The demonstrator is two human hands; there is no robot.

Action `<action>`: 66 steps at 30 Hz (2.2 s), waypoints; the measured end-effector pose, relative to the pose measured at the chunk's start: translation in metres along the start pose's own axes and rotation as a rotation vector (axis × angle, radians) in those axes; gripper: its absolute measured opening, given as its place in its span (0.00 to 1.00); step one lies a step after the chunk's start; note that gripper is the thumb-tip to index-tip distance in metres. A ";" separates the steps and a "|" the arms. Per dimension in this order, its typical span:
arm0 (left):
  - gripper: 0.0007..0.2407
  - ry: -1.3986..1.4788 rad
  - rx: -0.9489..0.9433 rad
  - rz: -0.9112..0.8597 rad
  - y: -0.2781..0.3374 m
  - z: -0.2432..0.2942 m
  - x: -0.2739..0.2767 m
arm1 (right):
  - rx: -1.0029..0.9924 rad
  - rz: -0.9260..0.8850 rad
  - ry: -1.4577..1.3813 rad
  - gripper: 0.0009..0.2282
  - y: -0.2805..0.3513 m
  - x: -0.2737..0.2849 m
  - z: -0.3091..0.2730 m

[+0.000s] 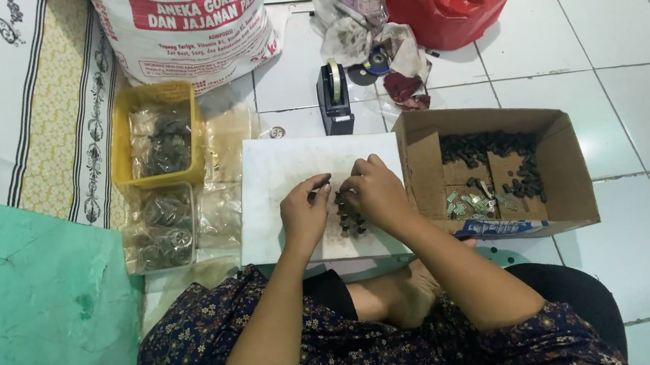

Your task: Assembling small metal bolts with black plastic components by hand while sitting on the floor.

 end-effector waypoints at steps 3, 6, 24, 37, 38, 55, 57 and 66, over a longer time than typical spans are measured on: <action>0.10 -0.020 0.013 0.002 -0.003 -0.011 -0.002 | -0.002 -0.003 0.011 0.03 0.000 0.003 -0.002; 0.11 -0.029 0.035 0.002 -0.006 -0.023 -0.007 | -0.022 -0.001 -0.012 0.05 0.002 0.008 0.002; 0.12 0.082 -0.084 -0.145 0.020 0.100 -0.125 | -0.852 0.165 -0.069 0.09 0.174 0.096 0.325; 0.11 -0.124 0.023 -0.495 -0.028 -0.017 -0.382 | -1.139 -0.014 -0.179 0.06 0.178 -0.017 0.394; 0.12 -0.132 0.057 -0.520 -0.021 -0.013 -0.379 | -1.104 -0.017 -0.195 0.07 0.175 -0.021 0.392; 0.24 0.603 0.501 -0.416 0.007 0.017 -0.343 | -0.824 -0.050 -0.914 0.13 0.132 -0.002 0.334; 0.19 0.664 0.526 -0.332 0.005 0.015 -0.335 | -0.836 -0.038 -1.029 0.16 0.130 0.002 0.326; 0.17 0.690 0.550 -0.259 -0.011 -0.039 -0.361 | -1.132 0.240 -0.260 0.07 0.173 -0.018 0.420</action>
Point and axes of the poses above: each hand's wrist, its own y-axis away from the middle knuckle, its own x-axis out of the back of the hand, z = x × y, the point moved 9 cm from there along -y, towards the middle knuckle, and after that the axes turned 1 degree about -z, right-handed, at the moved point
